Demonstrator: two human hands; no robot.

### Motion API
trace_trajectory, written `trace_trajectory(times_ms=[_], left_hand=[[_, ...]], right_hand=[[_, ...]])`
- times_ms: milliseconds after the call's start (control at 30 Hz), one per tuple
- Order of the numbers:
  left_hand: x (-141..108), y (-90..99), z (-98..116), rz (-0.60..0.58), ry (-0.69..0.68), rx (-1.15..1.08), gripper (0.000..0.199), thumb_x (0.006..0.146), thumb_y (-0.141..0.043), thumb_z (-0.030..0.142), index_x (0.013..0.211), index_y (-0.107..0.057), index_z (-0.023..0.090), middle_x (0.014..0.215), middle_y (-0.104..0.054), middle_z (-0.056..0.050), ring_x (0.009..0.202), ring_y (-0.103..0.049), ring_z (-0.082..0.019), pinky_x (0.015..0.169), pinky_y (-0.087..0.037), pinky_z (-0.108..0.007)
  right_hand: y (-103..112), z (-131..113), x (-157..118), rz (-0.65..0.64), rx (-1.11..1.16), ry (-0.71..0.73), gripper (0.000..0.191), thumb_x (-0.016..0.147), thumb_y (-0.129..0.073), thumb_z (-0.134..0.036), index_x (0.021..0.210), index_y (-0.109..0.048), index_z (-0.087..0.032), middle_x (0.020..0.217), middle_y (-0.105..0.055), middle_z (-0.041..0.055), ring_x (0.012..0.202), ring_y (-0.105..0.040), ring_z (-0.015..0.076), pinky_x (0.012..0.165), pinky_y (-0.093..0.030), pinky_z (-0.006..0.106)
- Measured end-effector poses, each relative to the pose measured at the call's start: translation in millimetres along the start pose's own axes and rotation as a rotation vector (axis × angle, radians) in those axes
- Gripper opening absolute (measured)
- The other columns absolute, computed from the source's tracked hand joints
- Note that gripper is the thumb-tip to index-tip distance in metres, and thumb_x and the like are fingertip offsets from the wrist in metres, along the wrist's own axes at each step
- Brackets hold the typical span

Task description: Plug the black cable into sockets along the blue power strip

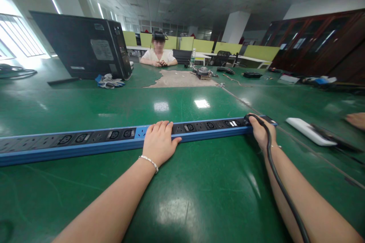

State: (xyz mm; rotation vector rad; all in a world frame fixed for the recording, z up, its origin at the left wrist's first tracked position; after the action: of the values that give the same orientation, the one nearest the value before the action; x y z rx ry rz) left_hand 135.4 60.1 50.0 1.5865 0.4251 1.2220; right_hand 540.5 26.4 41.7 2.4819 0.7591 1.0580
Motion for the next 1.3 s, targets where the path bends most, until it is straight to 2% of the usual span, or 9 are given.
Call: trace_trajectory(times_ms=[167,333,533,700,933,1167,1300], left_hand=[[0.0,0.1,-0.2,0.003,0.000,-0.009,0.050,0.083,-0.049,0.047,0.121,-0.052,0.014,0.123,-0.057,-0.012,0.115,-0.048,-0.027,0.098,-0.033,-0.041],[-0.1,-0.3,-0.8,0.000,-0.001,-0.009,0.051,0.083,-0.049,0.047,0.121,-0.052,0.013,0.123,-0.057,-0.013,0.116,-0.047,-0.028,0.098,-0.033,-0.042],[-0.1,0.3,-0.5,0.002,-0.001,-0.001,0.050,0.083,-0.050,0.046,0.120,-0.052,0.013,0.123,-0.057,-0.013,0.116,-0.048,-0.027,0.098,-0.034,-0.042],[-0.2,-0.1,-0.4,-0.005,0.001,-0.009,0.050,0.083,-0.049,0.047,0.121,-0.052,0.014,0.123,-0.057,-0.013,0.116,-0.048,-0.028,0.098,-0.034,-0.043],[0.2,0.4,-0.5,-0.012,-0.002,-0.001,0.051,0.083,-0.049,0.047,0.121,-0.052,0.012,0.123,-0.057,-0.013,0.116,-0.048,-0.027,0.098,-0.034,-0.042],[0.1,-0.1,-0.6,-0.021,0.000,0.005,0.052,0.083,-0.048,0.048,0.121,-0.051,0.012,0.124,-0.057,-0.013,0.116,-0.048,-0.027,0.098,-0.033,-0.042],[-0.5,0.6,-0.3,-0.017,0.002,0.004,0.052,0.083,-0.048,0.048,0.122,-0.051,0.013,0.124,-0.056,-0.013,0.117,-0.047,-0.027,0.099,-0.033,-0.042]], right_hand=[[1.5,-5.8,-1.3,-0.002,-0.044,-0.002,0.036,0.076,-0.052,-0.047,0.093,-0.071,-0.022,0.096,-0.070,0.0052,0.098,-0.061,0.0263,0.092,-0.043,0.041],[2.2,6.1,0.4,0.015,-0.073,-0.058,0.038,0.076,-0.053,-0.049,0.093,-0.071,-0.021,0.094,-0.070,0.0062,0.099,-0.060,0.0278,0.091,-0.043,0.043],[-1.3,10.3,7.8,-0.022,-0.073,-0.047,0.038,0.075,-0.053,-0.051,0.089,-0.071,-0.021,0.092,-0.070,0.0061,0.095,-0.061,0.0287,0.088,-0.045,0.044],[-9.4,-2.9,4.9,-0.081,-0.155,0.036,0.035,0.076,-0.051,-0.046,0.093,-0.071,-0.023,0.095,-0.070,0.0065,0.098,-0.060,0.0293,0.095,-0.038,0.049],[-6.7,-12.7,-10.6,-0.063,-0.154,0.110,0.036,0.079,-0.046,-0.042,0.100,-0.068,-0.023,0.107,-0.067,0.0064,0.109,-0.056,0.0266,0.101,-0.032,0.049],[-10.1,-2.3,1.7,-0.157,-0.194,0.003,0.035,0.075,-0.052,-0.044,0.096,-0.071,-0.024,0.099,-0.070,0.0064,0.102,-0.059,0.0282,0.094,-0.039,0.046],[-7.4,-10.2,-2.0,-0.093,-0.190,0.089,0.035,0.078,-0.048,-0.043,0.097,-0.070,-0.024,0.102,-0.070,0.0059,0.106,-0.057,0.0271,0.100,-0.032,0.049]])
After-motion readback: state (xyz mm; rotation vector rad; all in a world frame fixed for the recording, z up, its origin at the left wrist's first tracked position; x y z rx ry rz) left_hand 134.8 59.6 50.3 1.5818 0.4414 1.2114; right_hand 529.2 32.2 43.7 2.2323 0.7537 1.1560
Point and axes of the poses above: each hand's wrist, its own x-axis towards the middle knuckle, its own y-axis out of the back of the hand, z = x × y, the point moved 9 cm from there along x, towards the middle knuckle
